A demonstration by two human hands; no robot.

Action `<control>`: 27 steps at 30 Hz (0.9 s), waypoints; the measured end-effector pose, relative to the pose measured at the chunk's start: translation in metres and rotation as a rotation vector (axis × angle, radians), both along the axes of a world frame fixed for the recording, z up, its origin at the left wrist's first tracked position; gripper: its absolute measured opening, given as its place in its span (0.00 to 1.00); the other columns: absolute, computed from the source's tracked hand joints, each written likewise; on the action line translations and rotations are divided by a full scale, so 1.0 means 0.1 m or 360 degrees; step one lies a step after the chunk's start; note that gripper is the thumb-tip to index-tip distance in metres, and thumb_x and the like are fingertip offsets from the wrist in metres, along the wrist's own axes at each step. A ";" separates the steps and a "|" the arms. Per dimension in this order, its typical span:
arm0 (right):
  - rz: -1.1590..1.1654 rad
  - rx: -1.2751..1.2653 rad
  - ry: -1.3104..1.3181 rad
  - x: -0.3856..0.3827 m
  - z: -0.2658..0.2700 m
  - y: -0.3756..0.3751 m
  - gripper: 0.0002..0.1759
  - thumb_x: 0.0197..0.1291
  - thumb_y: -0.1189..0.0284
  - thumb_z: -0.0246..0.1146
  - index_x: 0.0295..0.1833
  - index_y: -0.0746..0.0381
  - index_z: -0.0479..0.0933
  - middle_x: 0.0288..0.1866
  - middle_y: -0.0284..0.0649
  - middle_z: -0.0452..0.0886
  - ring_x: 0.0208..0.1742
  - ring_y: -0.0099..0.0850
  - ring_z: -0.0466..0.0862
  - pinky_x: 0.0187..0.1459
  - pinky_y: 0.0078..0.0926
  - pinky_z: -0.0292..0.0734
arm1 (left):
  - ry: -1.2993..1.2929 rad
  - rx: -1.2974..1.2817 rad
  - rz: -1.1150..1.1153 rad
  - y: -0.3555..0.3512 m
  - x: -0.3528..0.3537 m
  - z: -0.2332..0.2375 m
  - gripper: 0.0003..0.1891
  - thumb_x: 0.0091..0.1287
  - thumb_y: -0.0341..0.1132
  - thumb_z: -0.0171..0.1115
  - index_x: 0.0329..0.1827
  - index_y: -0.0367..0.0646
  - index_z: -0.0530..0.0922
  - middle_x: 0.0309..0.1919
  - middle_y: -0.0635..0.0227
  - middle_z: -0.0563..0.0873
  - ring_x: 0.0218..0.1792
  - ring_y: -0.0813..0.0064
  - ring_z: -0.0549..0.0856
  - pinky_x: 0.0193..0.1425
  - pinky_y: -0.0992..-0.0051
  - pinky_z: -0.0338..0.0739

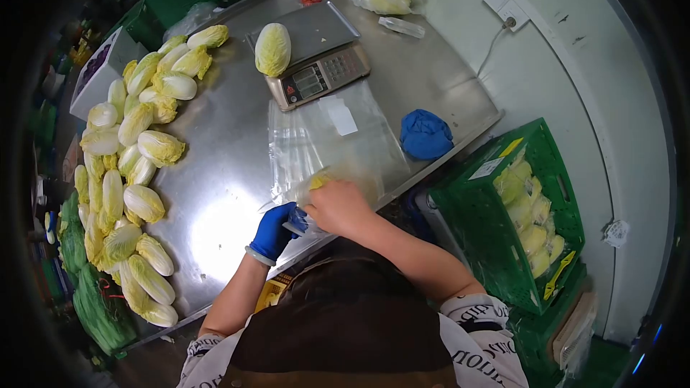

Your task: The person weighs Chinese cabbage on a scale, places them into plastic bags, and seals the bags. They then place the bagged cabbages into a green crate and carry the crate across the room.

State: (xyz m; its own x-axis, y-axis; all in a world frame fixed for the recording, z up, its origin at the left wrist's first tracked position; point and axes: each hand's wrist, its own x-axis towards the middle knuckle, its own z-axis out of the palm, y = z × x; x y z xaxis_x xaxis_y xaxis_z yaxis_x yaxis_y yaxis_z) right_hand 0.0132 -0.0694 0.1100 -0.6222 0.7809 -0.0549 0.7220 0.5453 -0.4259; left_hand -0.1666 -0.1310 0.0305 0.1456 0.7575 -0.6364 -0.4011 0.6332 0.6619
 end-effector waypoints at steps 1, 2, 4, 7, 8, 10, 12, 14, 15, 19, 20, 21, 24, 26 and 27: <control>-0.0015 0.0088 0.0179 0.09 0.24 -0.01 0.08 0.53 0.65 0.63 0.33 0.58 0.81 0.29 0.42 0.81 0.29 0.41 0.82 0.34 0.38 0.76 | 0.0025 0.0042 -0.0003 0.00 -0.04 0.00 0.14 0.68 0.40 0.51 0.34 0.37 0.78 0.24 0.62 0.82 0.23 0.73 0.81 0.29 0.78 0.74; -0.0020 0.0169 0.0356 0.22 0.54 -0.02 0.07 0.53 0.66 0.63 0.34 0.57 0.81 0.29 0.42 0.81 0.28 0.41 0.82 0.34 0.38 0.76 | 0.0047 0.0080 0.0005 0.00 -0.09 -0.02 0.14 0.68 0.39 0.50 0.35 0.37 0.78 0.24 0.62 0.82 0.23 0.73 0.81 0.29 0.78 0.74; -0.0324 0.0597 0.0929 0.77 1.03 -0.04 0.05 0.55 0.75 0.65 0.33 0.65 0.77 0.28 0.44 0.82 0.27 0.35 0.82 0.29 0.36 0.77 | -0.0073 0.0126 0.0055 -0.10 -0.25 -0.23 0.13 0.67 0.37 0.51 0.35 0.37 0.78 0.25 0.62 0.82 0.25 0.73 0.81 0.30 0.78 0.74; -0.0351 0.0581 0.1659 1.20 1.38 -0.04 0.17 0.63 0.76 0.59 0.56 0.69 0.71 0.49 0.46 0.79 0.49 0.41 0.80 0.50 0.43 0.77 | -0.0220 0.0005 0.0367 -0.24 -0.22 -0.17 0.14 0.68 0.39 0.51 0.38 0.36 0.78 0.29 0.63 0.82 0.30 0.72 0.82 0.34 0.77 0.75; -0.0242 0.0788 0.1475 1.32 1.29 0.03 0.16 0.63 0.77 0.58 0.55 0.69 0.72 0.55 0.48 0.77 0.58 0.44 0.76 0.57 0.47 0.72 | -0.0272 -0.0006 0.0429 -0.29 -0.19 -0.21 0.13 0.68 0.39 0.52 0.38 0.36 0.78 0.29 0.63 0.82 0.31 0.72 0.82 0.35 0.77 0.75; -0.0162 0.1096 0.0571 1.38 0.55 0.35 0.18 0.60 0.78 0.59 0.56 0.68 0.71 0.58 0.49 0.74 0.62 0.47 0.72 0.61 0.48 0.67 | -0.0373 -0.0023 0.0555 -0.42 -0.17 -0.38 0.13 0.68 0.39 0.53 0.39 0.36 0.78 0.30 0.63 0.82 0.32 0.71 0.82 0.37 0.77 0.75; 0.0025 0.0620 -0.0317 1.15 0.17 0.58 0.27 0.54 0.77 0.63 0.61 0.64 0.68 0.60 0.51 0.73 0.63 0.49 0.70 0.63 0.45 0.65 | -0.0410 0.0093 0.0580 -0.52 -0.13 -0.49 0.10 0.67 0.35 0.54 0.41 0.35 0.77 0.32 0.61 0.82 0.34 0.70 0.81 0.40 0.75 0.76; 0.0255 0.0145 0.0252 0.94 -0.21 0.43 0.33 0.47 0.71 0.69 0.62 0.60 0.69 0.64 0.48 0.69 0.68 0.45 0.65 0.66 0.38 0.62 | -0.0192 0.0212 0.0608 -0.56 -0.05 -0.50 0.08 0.67 0.32 0.54 0.40 0.35 0.76 0.33 0.59 0.81 0.34 0.68 0.79 0.42 0.73 0.75; 0.0240 -0.0358 0.0698 0.80 -0.43 0.38 0.33 0.47 0.70 0.69 0.61 0.60 0.70 0.65 0.47 0.68 0.69 0.44 0.63 0.66 0.36 0.62 | -0.0543 0.0018 0.0776 -0.51 -0.05 -0.47 0.08 0.66 0.32 0.55 0.40 0.35 0.76 0.33 0.59 0.82 0.35 0.68 0.79 0.42 0.72 0.75; 0.0108 -0.0837 0.0953 0.33 -0.89 0.51 0.18 0.48 0.72 0.70 0.46 0.64 0.79 0.52 0.42 0.79 0.58 0.39 0.75 0.57 0.31 0.70 | -0.0376 0.0146 0.0714 -0.46 -0.09 -0.44 0.09 0.67 0.34 0.53 0.40 0.37 0.77 0.31 0.62 0.82 0.33 0.68 0.80 0.41 0.70 0.75; -0.0051 -0.1006 0.0969 0.29 -0.94 0.51 0.15 0.48 0.72 0.70 0.42 0.64 0.80 0.48 0.40 0.82 0.56 0.38 0.77 0.55 0.29 0.72 | -0.0457 0.0162 0.0862 -0.48 -0.09 -0.39 0.09 0.66 0.34 0.54 0.40 0.36 0.77 0.30 0.62 0.82 0.32 0.69 0.80 0.40 0.71 0.75; -0.0140 -0.0695 0.1132 0.29 -0.83 0.46 0.06 0.49 0.75 0.68 0.34 0.65 0.81 0.40 0.37 0.84 0.48 0.34 0.80 0.49 0.27 0.74 | -0.0213 0.0250 0.0747 -0.54 -0.09 -0.28 0.10 0.67 0.34 0.54 0.41 0.36 0.77 0.30 0.61 0.82 0.31 0.68 0.80 0.39 0.73 0.75; 0.0227 -0.0459 0.1460 0.54 -0.91 0.32 0.05 0.51 0.77 0.65 0.36 0.62 0.83 0.43 0.38 0.83 0.46 0.34 0.79 0.48 0.25 0.74 | 0.0330 0.0295 0.0531 -0.85 0.07 -0.38 0.10 0.66 0.29 0.56 0.45 0.32 0.77 0.35 0.58 0.84 0.33 0.68 0.84 0.38 0.77 0.78; 0.0431 -0.0388 0.1209 0.87 -1.18 0.14 0.06 0.51 0.77 0.63 0.36 0.62 0.83 0.44 0.38 0.83 0.49 0.35 0.78 0.51 0.28 0.73 | -0.0236 0.0146 0.0618 -1.24 0.18 -0.74 0.14 0.63 0.28 0.55 0.50 0.29 0.75 0.39 0.53 0.85 0.37 0.64 0.85 0.44 0.73 0.80; 0.0536 -0.0351 0.1081 1.03 -1.32 0.03 0.07 0.50 0.78 0.63 0.36 0.62 0.83 0.44 0.37 0.83 0.50 0.35 0.78 0.52 0.29 0.73 | 0.0549 0.0253 0.0196 -1.42 0.30 -0.89 0.15 0.64 0.30 0.53 0.51 0.28 0.75 0.40 0.51 0.85 0.38 0.62 0.85 0.45 0.70 0.81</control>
State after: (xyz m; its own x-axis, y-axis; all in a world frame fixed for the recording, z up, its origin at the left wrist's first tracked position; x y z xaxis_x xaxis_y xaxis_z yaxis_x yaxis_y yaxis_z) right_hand 0.1165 -0.0663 -0.0222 -0.7763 0.5596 0.2903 0.0760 0.5402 -0.8381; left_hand -0.1367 -0.2727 -0.0582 -0.1540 0.8491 -0.5053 -0.2045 0.4730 0.8570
